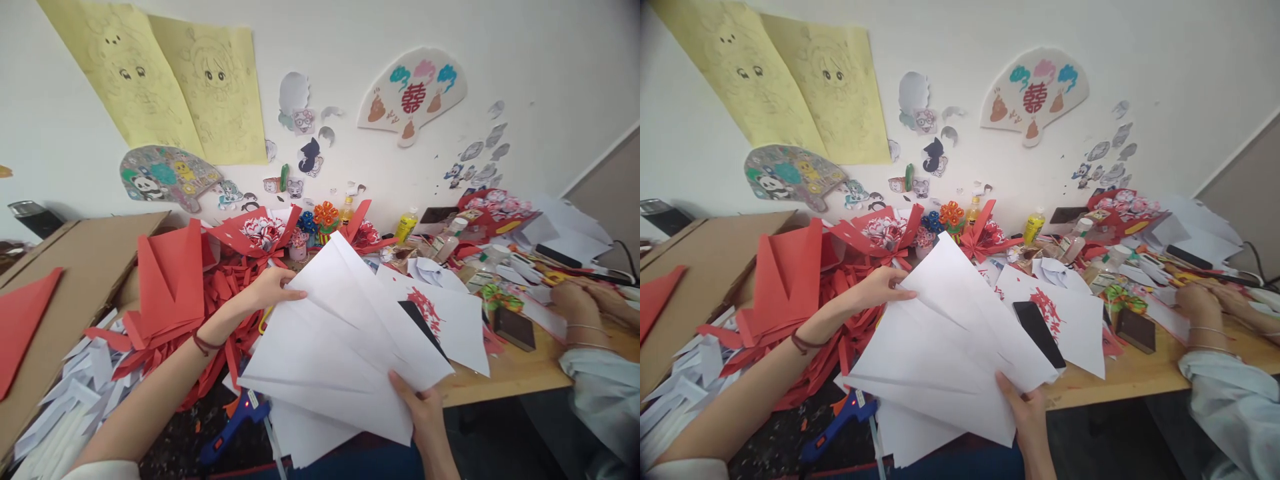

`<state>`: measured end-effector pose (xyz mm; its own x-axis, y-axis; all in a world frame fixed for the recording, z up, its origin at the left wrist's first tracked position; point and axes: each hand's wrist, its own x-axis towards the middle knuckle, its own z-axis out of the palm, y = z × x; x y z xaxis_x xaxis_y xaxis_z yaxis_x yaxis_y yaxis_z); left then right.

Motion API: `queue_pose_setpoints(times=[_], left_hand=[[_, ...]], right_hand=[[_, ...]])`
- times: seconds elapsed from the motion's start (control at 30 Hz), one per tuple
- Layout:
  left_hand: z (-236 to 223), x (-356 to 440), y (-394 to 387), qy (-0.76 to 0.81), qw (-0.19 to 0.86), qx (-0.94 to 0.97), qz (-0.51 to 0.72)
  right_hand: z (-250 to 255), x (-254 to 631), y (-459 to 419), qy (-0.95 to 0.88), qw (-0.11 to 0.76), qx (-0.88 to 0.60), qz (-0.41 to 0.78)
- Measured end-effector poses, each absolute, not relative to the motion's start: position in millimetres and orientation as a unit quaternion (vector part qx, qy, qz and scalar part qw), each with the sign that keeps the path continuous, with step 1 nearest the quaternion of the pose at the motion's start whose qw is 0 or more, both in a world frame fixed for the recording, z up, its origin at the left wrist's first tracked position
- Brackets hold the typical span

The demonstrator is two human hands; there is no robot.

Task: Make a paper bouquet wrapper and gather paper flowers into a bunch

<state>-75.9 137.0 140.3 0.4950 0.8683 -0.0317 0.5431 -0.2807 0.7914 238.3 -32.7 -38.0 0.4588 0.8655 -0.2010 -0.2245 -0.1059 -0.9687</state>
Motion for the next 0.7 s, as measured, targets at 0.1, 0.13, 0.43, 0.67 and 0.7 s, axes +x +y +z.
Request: queue_pose_setpoints(times=[0.1, 0.13, 0.43, 0.67, 0.7], left_hand=[[146.0, -79.4, 136.0, 0.423, 0.498, 0.731, 0.196], [147.6, -80.2, 135.1, 0.414, 0.514, 0.726, 0.192], [152.6, -78.3, 131.4, 0.404, 0.55, 0.708, 0.182], [159.3, -75.7, 133.3, 0.377, 0.545, 0.736, 0.14], [160.1, -75.5, 133.9, 0.367, 0.56, 0.732, 0.125]], right_hand=[[-29.5, 234.9, -35.3, -0.254, 0.617, -0.595, 0.448], [-26.0, 233.8, -36.1, -0.248, 0.616, -0.596, 0.451], [-9.1, 232.6, -37.4, -0.222, 0.624, -0.603, 0.445], [-3.4, 237.5, -41.3, -0.206, 0.624, -0.612, 0.44], [-3.5, 239.9, -41.8, -0.21, 0.621, -0.616, 0.437]])
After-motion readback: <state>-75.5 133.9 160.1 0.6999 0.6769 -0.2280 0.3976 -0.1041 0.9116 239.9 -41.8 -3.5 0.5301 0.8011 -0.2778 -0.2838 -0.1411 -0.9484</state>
